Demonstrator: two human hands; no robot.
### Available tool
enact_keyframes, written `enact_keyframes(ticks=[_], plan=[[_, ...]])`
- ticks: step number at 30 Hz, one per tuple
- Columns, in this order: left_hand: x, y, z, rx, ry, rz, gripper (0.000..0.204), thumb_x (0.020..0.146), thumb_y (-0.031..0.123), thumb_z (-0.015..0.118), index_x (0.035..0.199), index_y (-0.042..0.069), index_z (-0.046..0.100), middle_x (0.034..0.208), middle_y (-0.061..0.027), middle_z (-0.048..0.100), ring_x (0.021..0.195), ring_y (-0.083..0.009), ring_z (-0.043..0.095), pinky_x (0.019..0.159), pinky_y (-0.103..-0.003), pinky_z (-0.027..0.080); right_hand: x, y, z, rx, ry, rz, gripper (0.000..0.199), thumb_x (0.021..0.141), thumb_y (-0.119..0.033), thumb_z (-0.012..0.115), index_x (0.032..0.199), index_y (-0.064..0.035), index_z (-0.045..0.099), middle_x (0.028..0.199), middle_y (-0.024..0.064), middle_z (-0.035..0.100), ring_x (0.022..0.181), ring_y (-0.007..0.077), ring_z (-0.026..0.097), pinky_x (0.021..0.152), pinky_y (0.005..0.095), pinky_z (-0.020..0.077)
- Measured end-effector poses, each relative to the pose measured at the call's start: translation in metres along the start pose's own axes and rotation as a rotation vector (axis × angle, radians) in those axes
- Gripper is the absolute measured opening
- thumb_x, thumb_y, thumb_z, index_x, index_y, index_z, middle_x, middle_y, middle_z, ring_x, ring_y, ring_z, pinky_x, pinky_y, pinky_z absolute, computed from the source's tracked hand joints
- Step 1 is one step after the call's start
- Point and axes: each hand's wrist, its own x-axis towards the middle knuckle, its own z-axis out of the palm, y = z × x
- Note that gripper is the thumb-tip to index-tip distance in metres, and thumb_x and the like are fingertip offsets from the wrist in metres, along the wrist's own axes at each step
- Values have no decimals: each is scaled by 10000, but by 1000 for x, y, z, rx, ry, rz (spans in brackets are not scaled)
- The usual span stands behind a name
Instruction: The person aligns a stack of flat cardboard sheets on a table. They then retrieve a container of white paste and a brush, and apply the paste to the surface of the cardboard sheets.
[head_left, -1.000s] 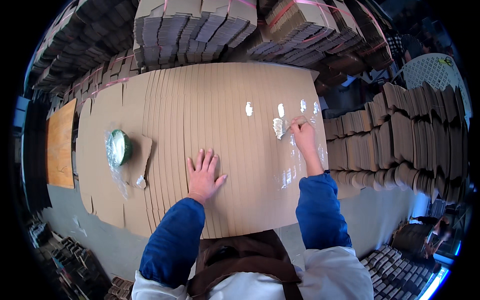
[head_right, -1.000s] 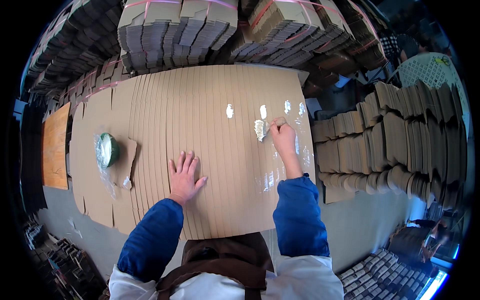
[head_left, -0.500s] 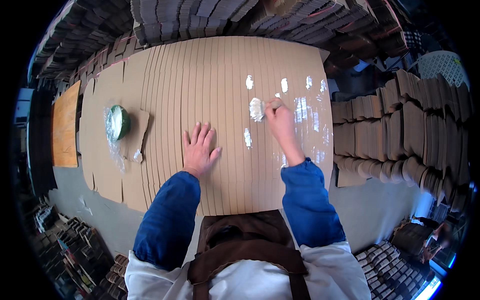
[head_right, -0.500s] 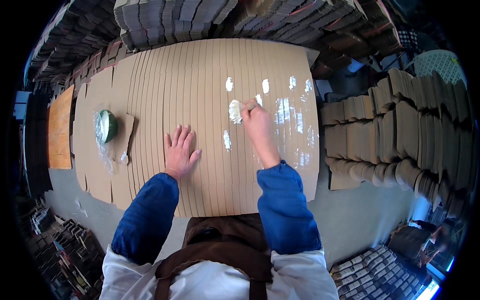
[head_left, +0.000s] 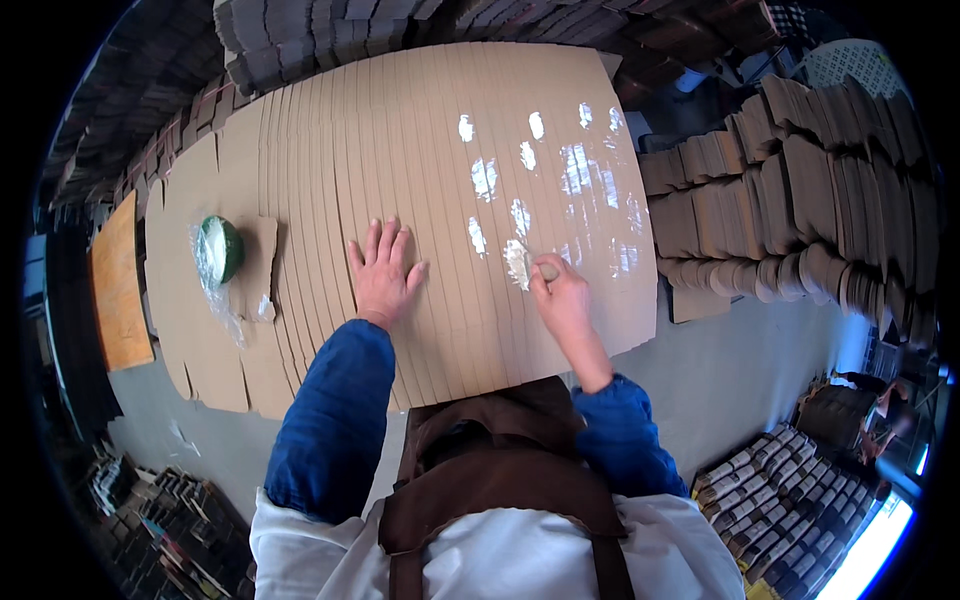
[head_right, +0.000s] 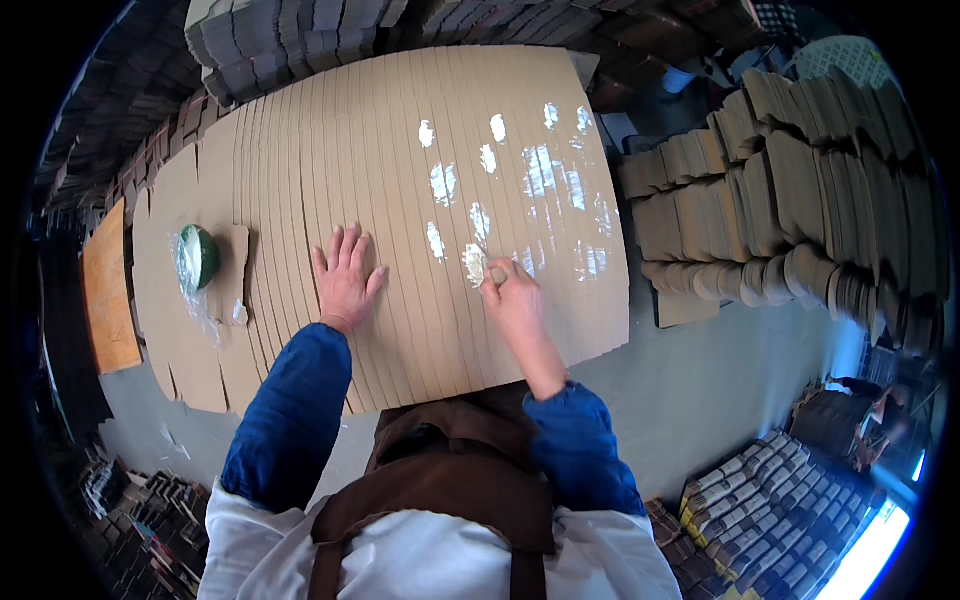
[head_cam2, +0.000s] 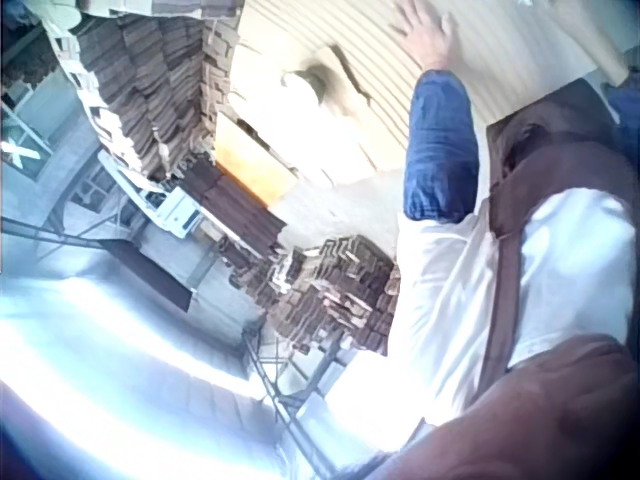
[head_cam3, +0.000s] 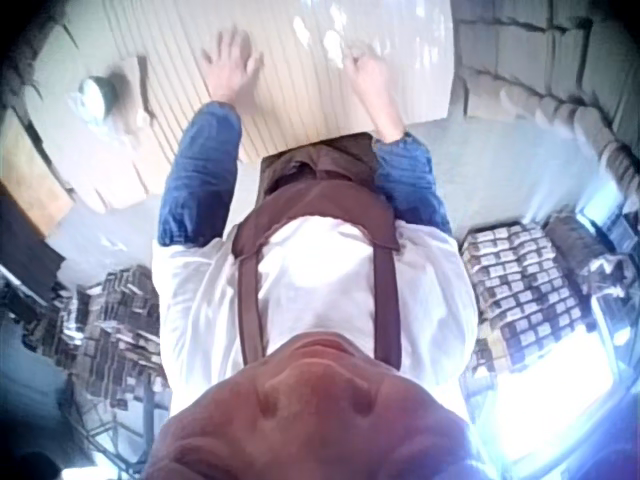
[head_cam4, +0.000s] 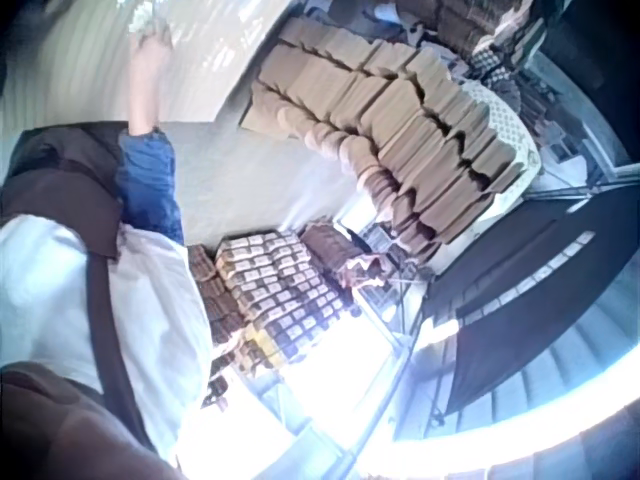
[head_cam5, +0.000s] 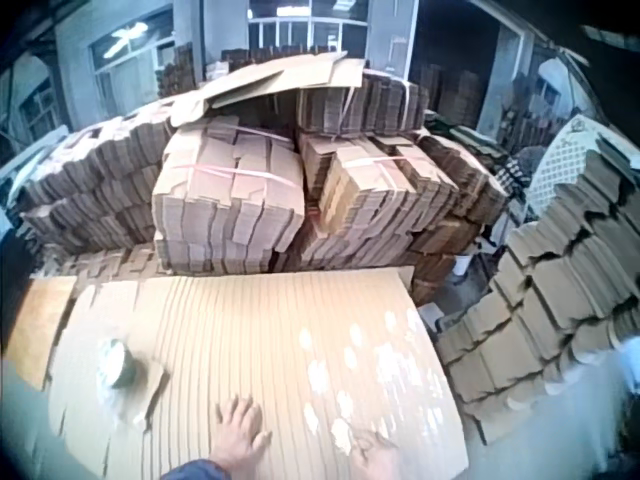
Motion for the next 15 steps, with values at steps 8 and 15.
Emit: enact_keyframes(ticks=[8, 15], plan=[[-3, -1, 1, -39, 2, 10, 638, 955, 458, 556, 1488, 131, 431, 1632, -65, 286, 1530, -313, 190, 1204, -643, 132, -48, 2, 0, -120, 5, 12, 191, 876, -126, 657, 1067, -123, 669, 1074, 112, 688, 927, 332, 683, 783, 433, 576], [-3, 0, 9, -44, 44, 42, 651, 949, 467, 556, 1484, 118, 433, 1623, -70, 312, 1528, -313, 203, 1198, -647, 132, -91, -22, -1, -227, -135, -302, 411, 804, -22, 609, 1195, -137, 663, 1166, 96, 668, 1021, 327, 664, 819, 422, 575]])
